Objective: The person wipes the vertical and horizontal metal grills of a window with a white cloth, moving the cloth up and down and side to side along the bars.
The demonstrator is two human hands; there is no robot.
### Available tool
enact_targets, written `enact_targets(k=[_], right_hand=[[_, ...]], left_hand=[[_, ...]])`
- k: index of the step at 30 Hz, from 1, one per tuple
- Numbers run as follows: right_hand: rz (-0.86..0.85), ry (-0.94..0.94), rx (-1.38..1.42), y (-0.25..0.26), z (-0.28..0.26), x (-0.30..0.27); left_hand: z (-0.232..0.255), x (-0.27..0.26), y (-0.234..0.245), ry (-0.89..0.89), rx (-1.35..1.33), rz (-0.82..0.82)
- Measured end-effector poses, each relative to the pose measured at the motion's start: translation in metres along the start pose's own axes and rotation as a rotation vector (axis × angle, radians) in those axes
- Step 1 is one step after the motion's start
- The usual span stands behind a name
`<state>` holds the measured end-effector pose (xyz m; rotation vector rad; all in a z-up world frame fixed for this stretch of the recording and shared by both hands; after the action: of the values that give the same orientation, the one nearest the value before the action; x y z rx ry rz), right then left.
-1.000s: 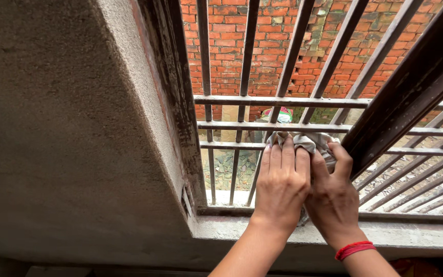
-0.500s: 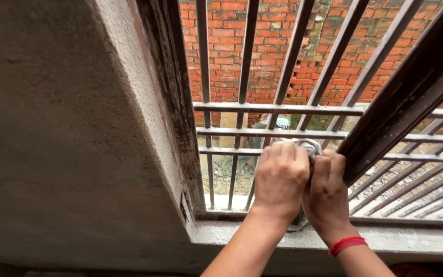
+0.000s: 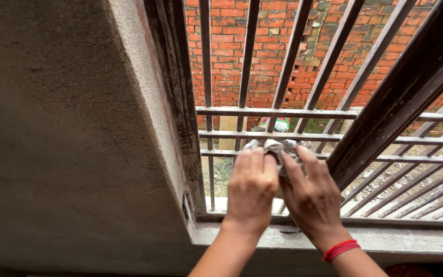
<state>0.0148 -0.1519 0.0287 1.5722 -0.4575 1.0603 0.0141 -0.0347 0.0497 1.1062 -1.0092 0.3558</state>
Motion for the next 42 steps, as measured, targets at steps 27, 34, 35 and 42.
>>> enact_targets(k=[27, 34, 35, 42], right_hand=[[-0.165, -0.136, 0.187, -0.016, -0.023, 0.02], [-0.043, 0.087, 0.266, -0.001, -0.05, 0.032], [-0.042, 0.111, 0.281, -0.003, -0.054, 0.036], [-0.046, 0.172, 0.239, -0.015, -0.064, 0.044]], left_hand=[[-0.03, 0.003, -0.006, 0.052, -0.119, -0.017], [-0.047, -0.02, 0.012, 0.275, -0.059, 0.011], [-0.048, -0.022, 0.019, 0.284, -0.038, 0.052], [-0.059, -0.025, 0.023, 0.206, 0.073, 0.026]])
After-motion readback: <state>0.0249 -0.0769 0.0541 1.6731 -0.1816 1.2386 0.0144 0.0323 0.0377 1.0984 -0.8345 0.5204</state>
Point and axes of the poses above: each hand's wrist, its own x-axis towards the middle knuckle, its own y-axis out of the back of the hand, z = x × y, the point moved 5 cm from there along x, towards the middle knuckle, and after that the axes turned 2 degrees about -x, right-handed, at the moved point
